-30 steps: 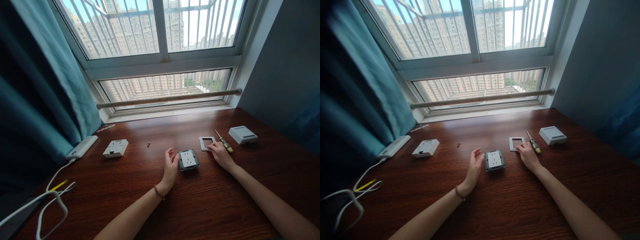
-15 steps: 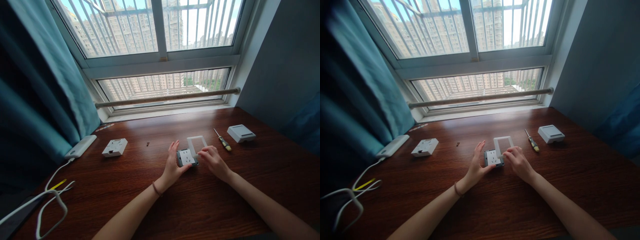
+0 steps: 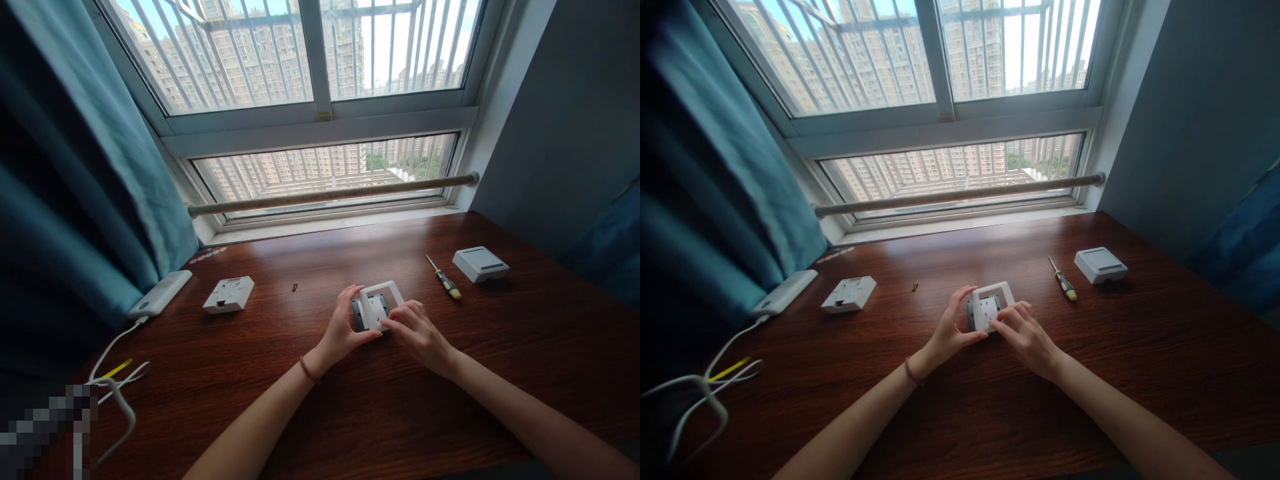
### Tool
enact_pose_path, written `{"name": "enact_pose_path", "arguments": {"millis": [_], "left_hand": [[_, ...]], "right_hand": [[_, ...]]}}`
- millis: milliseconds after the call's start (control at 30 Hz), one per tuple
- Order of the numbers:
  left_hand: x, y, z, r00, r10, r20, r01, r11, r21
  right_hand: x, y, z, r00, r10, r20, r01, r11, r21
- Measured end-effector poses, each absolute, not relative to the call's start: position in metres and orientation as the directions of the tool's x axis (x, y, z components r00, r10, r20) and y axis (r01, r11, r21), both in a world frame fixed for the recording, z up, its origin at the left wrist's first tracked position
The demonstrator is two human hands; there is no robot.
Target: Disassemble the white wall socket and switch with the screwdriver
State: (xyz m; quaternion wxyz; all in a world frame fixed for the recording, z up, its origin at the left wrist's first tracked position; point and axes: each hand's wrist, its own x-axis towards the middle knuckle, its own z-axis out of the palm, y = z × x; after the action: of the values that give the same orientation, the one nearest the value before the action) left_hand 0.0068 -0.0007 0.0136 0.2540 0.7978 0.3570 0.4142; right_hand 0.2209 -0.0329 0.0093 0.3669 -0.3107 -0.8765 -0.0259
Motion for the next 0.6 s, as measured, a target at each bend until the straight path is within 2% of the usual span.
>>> {"name": "enact_pose_path", "arguments": {"millis": [100,200,300,367,467,600], "left_hand": [[0.007,-0.002,0.017,0.429,0.750,0.504,0.381,-0.656,0.652],[0.008,-0.003,0.019,0.378,0.773,0.509,0.370,-0.630,0.683],[0.007,-0.003,0.018,0.310,0.815,0.490,0.344,-0.576,0.741],[0.003,-0.003,0.014,0.271,0.854,0.443,0.325,-0.515,0.793],[-0.007,-0.003,0.005,0.253,0.900,0.356,0.280,-0.420,0.863],[-0.016,-0.008,-0.003,0.217,0.935,0.280,0.211,-0.325,0.922]], "right_hand": [[0.219,-0.035,0.010,-0.512,0.553,0.657,0.556,0.797,-0.237],[0.218,-0.035,0.007,-0.428,0.616,0.662,0.541,0.761,-0.358],[0.219,-0.029,0.003,-0.210,0.743,0.636,0.494,0.642,-0.586],[0.221,-0.024,0.001,-0.100,0.840,0.534,0.372,0.529,-0.763],[0.222,-0.020,0.003,-0.110,0.928,0.356,0.168,0.370,-0.914],[0.219,-0.025,0.008,-0.176,0.934,0.310,0.122,0.333,-0.935]]}}
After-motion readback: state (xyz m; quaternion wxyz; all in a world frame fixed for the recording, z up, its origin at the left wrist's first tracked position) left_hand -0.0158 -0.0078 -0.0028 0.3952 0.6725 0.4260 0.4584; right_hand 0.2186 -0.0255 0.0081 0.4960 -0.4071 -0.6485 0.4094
